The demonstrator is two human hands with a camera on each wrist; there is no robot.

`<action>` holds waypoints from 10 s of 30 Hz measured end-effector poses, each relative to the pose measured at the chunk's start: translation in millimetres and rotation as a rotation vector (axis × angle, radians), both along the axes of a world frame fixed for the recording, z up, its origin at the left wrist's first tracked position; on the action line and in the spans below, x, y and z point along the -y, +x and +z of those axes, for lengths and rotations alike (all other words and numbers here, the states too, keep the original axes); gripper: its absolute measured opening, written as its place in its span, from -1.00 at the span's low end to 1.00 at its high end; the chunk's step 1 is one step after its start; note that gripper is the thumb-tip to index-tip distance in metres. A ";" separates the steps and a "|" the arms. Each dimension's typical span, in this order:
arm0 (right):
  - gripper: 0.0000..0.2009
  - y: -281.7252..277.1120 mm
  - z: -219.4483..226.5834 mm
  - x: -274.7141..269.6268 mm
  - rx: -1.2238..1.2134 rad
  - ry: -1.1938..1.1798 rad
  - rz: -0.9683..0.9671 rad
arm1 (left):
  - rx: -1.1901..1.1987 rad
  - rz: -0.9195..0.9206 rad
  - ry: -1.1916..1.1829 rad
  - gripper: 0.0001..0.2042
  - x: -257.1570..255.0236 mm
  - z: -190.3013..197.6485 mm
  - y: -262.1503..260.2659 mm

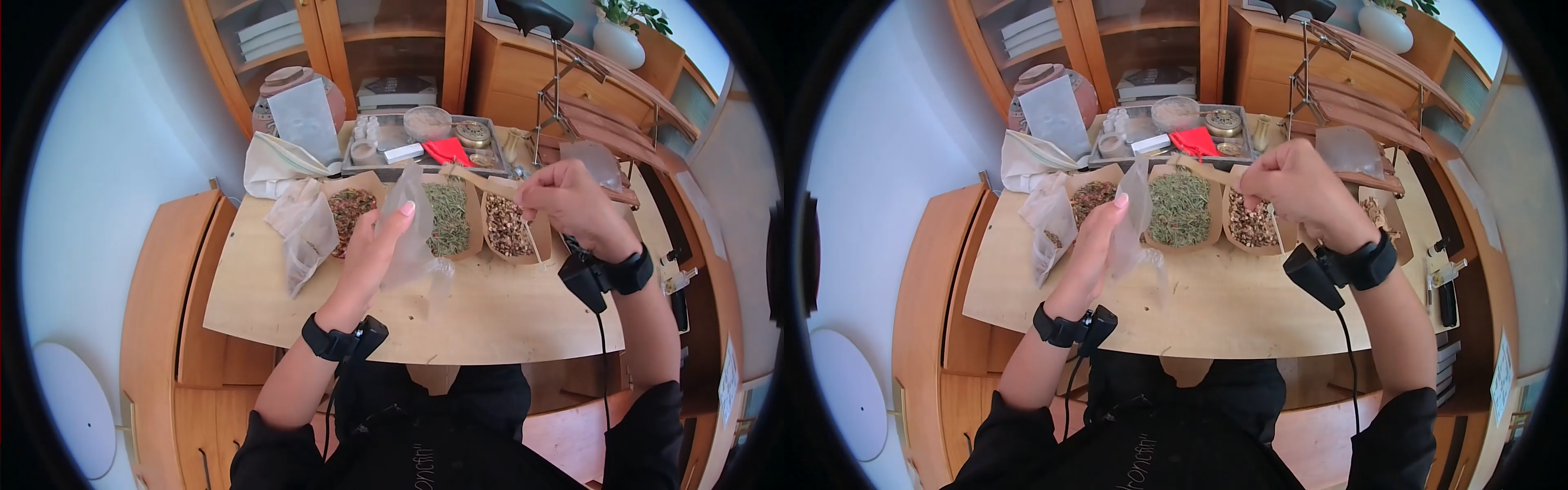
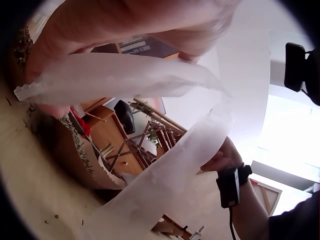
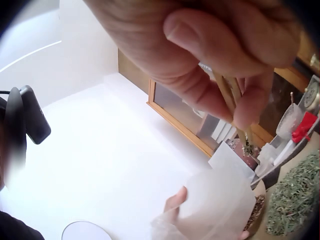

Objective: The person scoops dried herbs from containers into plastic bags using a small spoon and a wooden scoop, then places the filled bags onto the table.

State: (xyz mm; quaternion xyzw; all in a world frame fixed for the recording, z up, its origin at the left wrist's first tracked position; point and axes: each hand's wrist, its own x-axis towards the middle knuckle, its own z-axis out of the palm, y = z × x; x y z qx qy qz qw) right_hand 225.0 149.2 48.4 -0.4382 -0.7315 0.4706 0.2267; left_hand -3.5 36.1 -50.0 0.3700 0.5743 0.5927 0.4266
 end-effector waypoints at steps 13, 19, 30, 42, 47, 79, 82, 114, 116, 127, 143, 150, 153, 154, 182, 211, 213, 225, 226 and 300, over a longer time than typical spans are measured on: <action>-0.87 -23.0 39.8 21.1 -0.039 -0.142 0.139 | 0.088 0.015 0.065 -0.17 -17.1 -13.1 -9.8; -0.87 -33.7 23.8 20.4 0.119 -0.022 0.233 | 0.099 0.037 0.087 -0.21 -20.5 -19.5 -10.1; -0.84 -22.4 40.7 51.8 0.239 0.581 0.216 | 0.156 0.068 0.084 -0.44 -16.4 -14.0 -7.0; -0.76 7.4 -63.7 -1.7 0.237 0.124 -0.019 | 0.024 -0.080 -0.056 -0.25 -2.5 -10.0 -10.0; -0.75 -17.4 -73.8 -13.7 0.167 0.070 -0.039 | 0.067 -0.071 -0.026 -0.28 -7.2 -20.3 -9.8; -0.87 -10.2 -98.3 -13.5 0.166 0.419 0.045 | 0.178 -0.123 0.059 -0.35 -0.4 -4.1 0.0; -0.88 -4.1 -95.8 -18.9 0.155 0.216 0.032 | 0.166 -0.079 0.052 -0.36 -1.6 -6.1 1.3; -0.83 -26.7 16.5 34.8 0.236 0.309 0.287 | 0.087 0.027 -0.009 -0.39 -5.4 -21.6 5.8; -0.81 -27.8 15.5 38.1 0.254 0.430 0.336 | 0.128 -0.023 -0.007 -0.43 -4.3 -23.5 -0.9; -0.84 -13.0 -23.2 30.5 0.325 0.701 0.137 | 0.186 0.002 0.054 -0.28 16.0 -4.2 -6.7; -0.91 -12.5 -70.0 20.1 0.455 0.820 0.184 | 0.263 -0.014 0.032 -0.22 8.2 -22.3 -1.2; -0.89 -47.5 -84.7 13.1 0.280 0.873 0.162 | 0.296 -0.014 0.037 -0.23 10.6 -24.1 -0.8; -0.89 -49.3 -85.5 11.2 0.340 0.828 0.168 | 0.306 -0.003 0.011 -0.23 11.2 -23.8 -3.0; -0.90 -43.2 -86.0 10.3 0.370 0.802 0.148 | 0.307 0.002 0.012 -0.23 10.9 -24.7 -3.9; -0.80 9.1 -72.7 1.7 0.328 0.410 0.014 | 0.294 -0.049 0.088 -0.31 0.3 -23.7 5.5; -0.82 -6.6 -77.0 -3.9 0.195 -0.161 0.077 | 0.242 -0.055 0.063 -0.32 2.2 -13.7 5.8; -0.82 -2.2 -78.7 -3.9 0.156 -0.233 0.040 | 0.191 -0.100 0.038 -0.31 1.8 -19.9 0.7; -0.81 16.7 -69.1 -14.8 0.029 -0.222 -0.032 | 0.004 -0.050 -0.047 -0.47 -6.9 -12.7 0.5; -0.81 17.0 -65.4 -15.0 0.013 -0.212 -0.035 | 0.005 -0.047 -0.043 -0.47 -7.0 -10.9 3.3; -0.82 12.3 -72.4 3.9 -0.049 -0.432 -0.062 | 0.034 -0.098 0.019 -0.40 -6.9 -24.8 -8.1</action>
